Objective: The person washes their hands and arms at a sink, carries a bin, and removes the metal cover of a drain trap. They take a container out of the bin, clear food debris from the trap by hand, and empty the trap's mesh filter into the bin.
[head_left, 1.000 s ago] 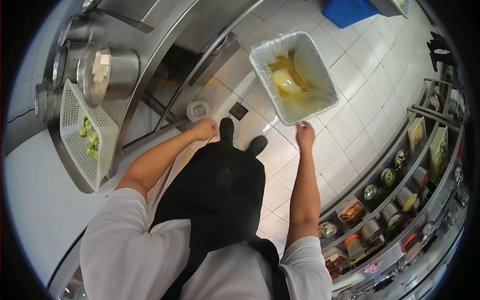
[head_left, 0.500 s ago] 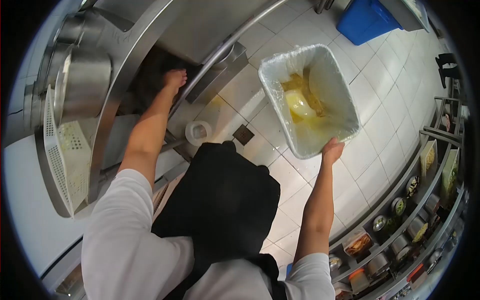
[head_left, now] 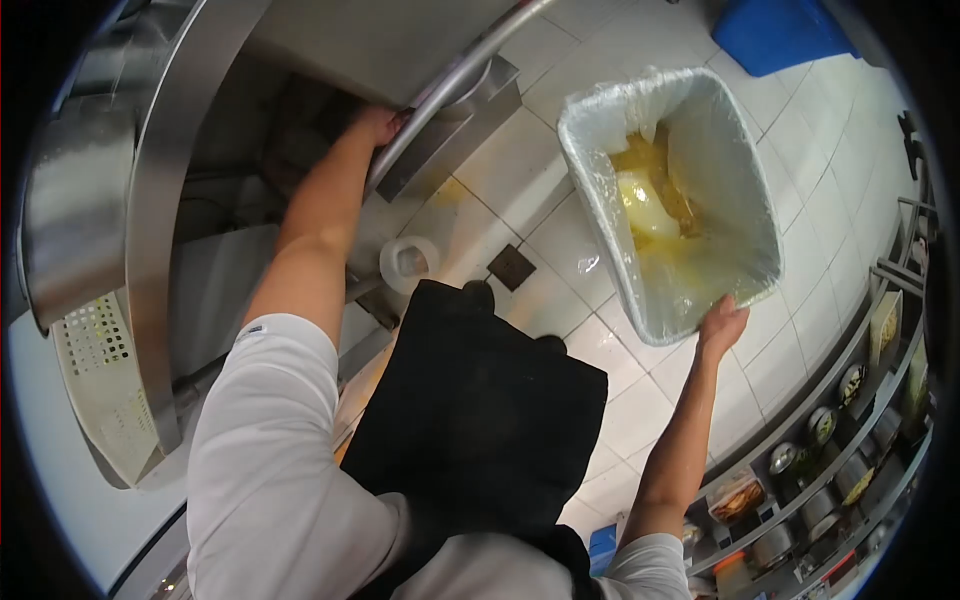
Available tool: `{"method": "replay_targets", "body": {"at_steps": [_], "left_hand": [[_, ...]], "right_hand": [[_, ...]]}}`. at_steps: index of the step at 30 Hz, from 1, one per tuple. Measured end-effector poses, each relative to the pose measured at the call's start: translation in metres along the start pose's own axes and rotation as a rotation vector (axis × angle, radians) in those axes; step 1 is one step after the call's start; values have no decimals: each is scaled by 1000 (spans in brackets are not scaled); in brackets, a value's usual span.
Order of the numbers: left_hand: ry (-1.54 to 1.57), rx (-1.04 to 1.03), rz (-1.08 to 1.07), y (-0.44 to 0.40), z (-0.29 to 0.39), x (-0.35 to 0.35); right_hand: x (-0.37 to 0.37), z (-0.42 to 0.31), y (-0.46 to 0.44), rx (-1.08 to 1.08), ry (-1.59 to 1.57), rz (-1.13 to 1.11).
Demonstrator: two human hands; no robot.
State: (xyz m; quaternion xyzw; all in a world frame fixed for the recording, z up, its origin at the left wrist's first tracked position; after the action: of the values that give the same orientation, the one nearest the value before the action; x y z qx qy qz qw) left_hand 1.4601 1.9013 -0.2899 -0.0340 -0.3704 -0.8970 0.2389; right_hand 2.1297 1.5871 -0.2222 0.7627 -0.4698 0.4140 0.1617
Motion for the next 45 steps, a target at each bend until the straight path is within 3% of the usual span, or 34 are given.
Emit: {"method": "replay_targets", "body": {"at_steps": [3, 6, 9, 12, 15, 17, 20, 24, 26, 27, 30, 31, 34, 37, 42, 45], "left_hand": [[-71, -24, -23, -14, -4, 0], [-255, -158, 90, 58, 40, 20], [-24, -362, 315, 129, 58, 53], [19, -566, 171, 218, 25, 26], [-293, -297, -257, 230, -56, -35], [-52, -153, -210, 182, -91, -52], [324, -120, 20, 131, -70, -63], [462, -69, -2, 46, -60, -82], [463, -68, -105, 48, -46, -84], [444, -127, -18, 51, -42, -80], [420, -136, -34, 29, -43, -82], [421, -120, -28, 58, -35, -77], [356, -411, -112, 36, -45, -72], [406, -139, -75, 30, -62, -59], [593, -60, 58, 95, -88, -16], [663, -17, 55, 116, -113, 6]], "right_hand": [[-1, -5, -4, -22, -103, -67], [-5, 1, -6, -27, -264, -92], [-3, -3, 1, -40, -341, -103], [-4, -1, -5, 8, -346, -82], [-7, 3, -7, -18, -414, -103], [-5, 3, -3, 0, -458, -119], [-7, 6, -4, 15, -517, -116], [-11, 14, -5, 30, -554, -165], [-12, 11, -7, 26, -592, -173], [-11, 10, -8, 35, -571, -163], [-10, 7, -8, 67, -525, -145], [-12, 11, -11, 79, -517, -137], [-17, 20, -16, 107, -508, -90], [-17, 26, -19, 55, -476, -93], [-20, 22, -19, 64, -473, -112], [-18, 16, -14, -2, -643, -116]]}}
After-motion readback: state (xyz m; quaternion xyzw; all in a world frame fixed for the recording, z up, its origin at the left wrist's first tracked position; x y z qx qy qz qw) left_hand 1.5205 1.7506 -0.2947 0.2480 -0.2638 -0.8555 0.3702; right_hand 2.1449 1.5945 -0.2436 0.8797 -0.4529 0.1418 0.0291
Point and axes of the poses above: each hand's wrist, its own y-axis away from the middle knuckle, its own x-axis out of the back of the hand, z = x × y, the point moved 7 cm from there along -y, towards the middle knuckle, and after that the axes turned 13 degrees about z, right-handed, at the moved point
